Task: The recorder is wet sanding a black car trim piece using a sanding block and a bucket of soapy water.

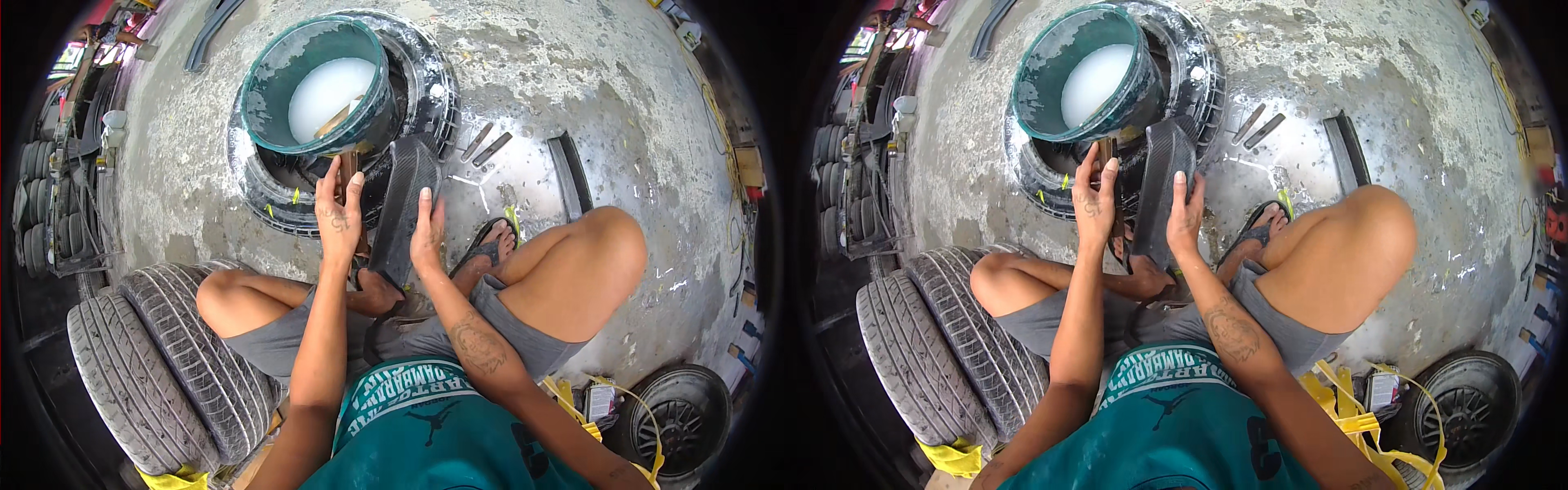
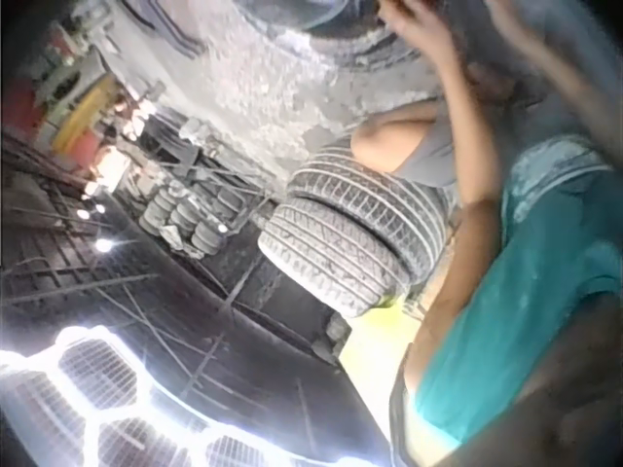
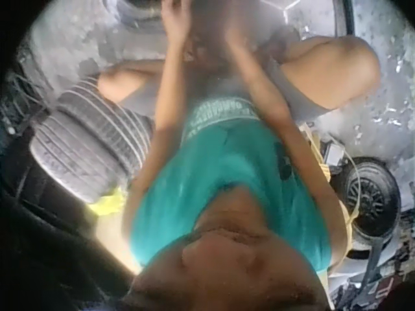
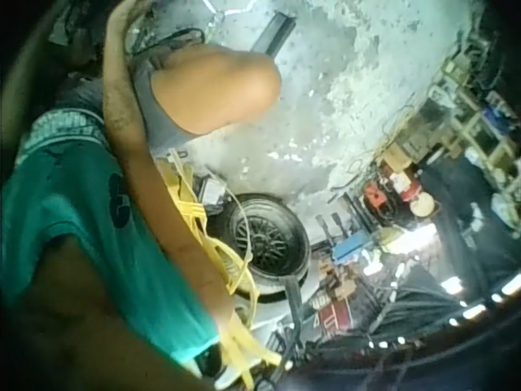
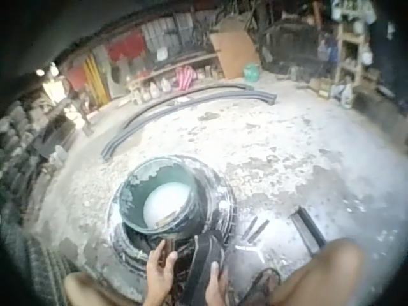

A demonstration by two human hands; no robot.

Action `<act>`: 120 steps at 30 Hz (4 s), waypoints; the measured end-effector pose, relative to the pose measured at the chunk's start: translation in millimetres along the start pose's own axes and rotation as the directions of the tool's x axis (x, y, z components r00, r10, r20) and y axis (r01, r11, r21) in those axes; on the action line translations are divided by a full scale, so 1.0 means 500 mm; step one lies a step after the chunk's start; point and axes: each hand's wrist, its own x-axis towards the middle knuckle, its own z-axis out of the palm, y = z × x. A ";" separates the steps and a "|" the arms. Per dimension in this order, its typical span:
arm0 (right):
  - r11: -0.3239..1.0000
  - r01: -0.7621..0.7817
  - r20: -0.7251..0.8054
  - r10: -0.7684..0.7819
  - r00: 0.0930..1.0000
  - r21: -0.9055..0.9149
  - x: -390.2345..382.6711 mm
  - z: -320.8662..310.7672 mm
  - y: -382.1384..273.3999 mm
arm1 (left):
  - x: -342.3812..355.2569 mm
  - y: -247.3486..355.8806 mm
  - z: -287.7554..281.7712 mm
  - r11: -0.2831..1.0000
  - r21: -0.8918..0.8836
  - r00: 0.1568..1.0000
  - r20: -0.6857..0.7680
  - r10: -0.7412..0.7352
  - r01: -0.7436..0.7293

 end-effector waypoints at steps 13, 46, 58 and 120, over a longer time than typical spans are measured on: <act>0.955 -0.085 -0.316 0.177 0.932 0.283 0.024 0.046 -0.031 | -0.033 0.020 -0.037 0.951 0.137 0.941 0.236 0.241 -0.278; 0.992 -0.111 -0.412 0.127 0.902 0.064 0.047 0.057 -0.076 | 0.027 0.068 0.048 0.854 0.206 0.851 0.352 0.390 -0.478; 0.998 -0.055 -0.342 0.046 0.939 -0.017 0.055 0.068 -0.110 | 0.107 0.078 0.138 0.845 0.150 0.827 0.350 0.439 -0.513; 0.913 -0.070 -0.244 0.180 0.953 0.401 0.061 0.071 -0.112 | 0.006 0.002 0.009 0.928 0.125 0.915 0.258 0.310 -0.350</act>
